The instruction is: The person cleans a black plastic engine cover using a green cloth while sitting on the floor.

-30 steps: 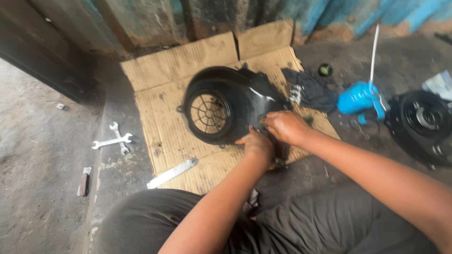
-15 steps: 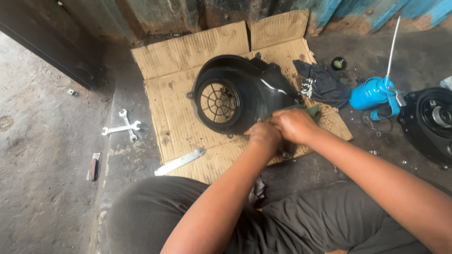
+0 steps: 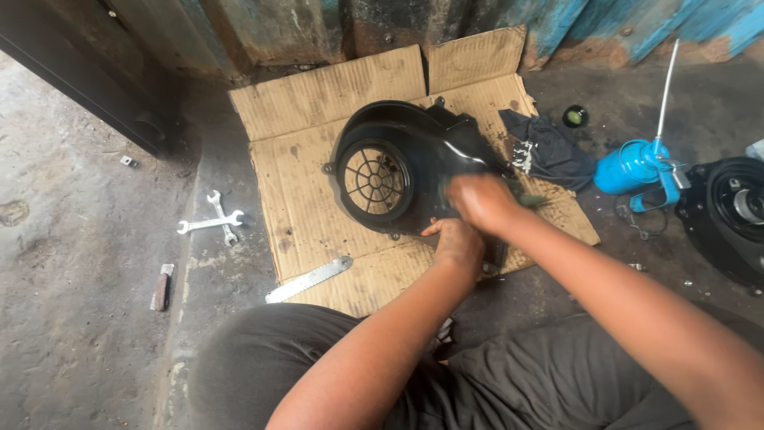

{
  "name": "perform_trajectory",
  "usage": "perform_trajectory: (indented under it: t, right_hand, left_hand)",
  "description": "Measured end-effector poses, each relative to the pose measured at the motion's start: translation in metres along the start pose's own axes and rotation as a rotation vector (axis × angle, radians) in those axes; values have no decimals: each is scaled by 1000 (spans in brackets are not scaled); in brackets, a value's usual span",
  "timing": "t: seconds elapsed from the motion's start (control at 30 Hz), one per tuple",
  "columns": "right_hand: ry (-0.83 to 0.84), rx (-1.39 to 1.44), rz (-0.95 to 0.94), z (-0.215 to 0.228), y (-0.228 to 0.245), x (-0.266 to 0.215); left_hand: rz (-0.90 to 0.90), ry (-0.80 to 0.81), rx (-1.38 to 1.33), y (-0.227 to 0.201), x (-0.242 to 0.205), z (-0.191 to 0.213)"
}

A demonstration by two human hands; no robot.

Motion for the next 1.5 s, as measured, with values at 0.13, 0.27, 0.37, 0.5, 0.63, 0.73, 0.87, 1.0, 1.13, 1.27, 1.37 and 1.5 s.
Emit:
perform_trajectory:
  t: [0.13,0.27,0.37,0.5,0.63,0.73,0.87,1.0,1.13,1.27,1.37,1.5]
  right_hand:
    - [148,45,111,4,2,-26]
    - [1,27,161,4,0,6]
    - [39,-26,-34,4,-12,48]
    - [-9,158,-129,11,-15,55]
    - [207,284,47,5,-5,2]
    - [240,217,131,11,1,-24]
    - [201,95,37,4,8,-1]
    - [12,115,-83,10,-10,62]
    - [30,106,-174,7,-11,54]
    - [131,163,55,2,3,1]
    - [214,130,108,9,7,-31]
    - [1,-1,133,7,11,2]
  left_hand:
    - [66,-44,74,-10,3,-2]
    - [-40,120,204,-13,13,-11]
    - [-24,188,186,-11,23,-15]
    - [77,38,34,-5,21,-9]
    - [50,0,81,-5,4,-5]
    - [48,-7,64,-8,-1,-1]
    - [36,13,65,-5,7,-4]
    - [50,41,94,-7,20,-9]
    - [27,60,-45,-3,20,-4]
    - [5,35,5,0,9,-9]
    - [-5,42,55,-7,16,-13]
    - [40,21,-13,-7,28,-14]
Point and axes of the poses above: each hand's wrist, its own x-axis towards the middle knuckle, its own z-axis out of the back of the hand, y = z × x, the point moved 4 cm from there along x, towards the middle knuckle, and after that the axes turned 12 degrees about -z, right-handed, at the moved point
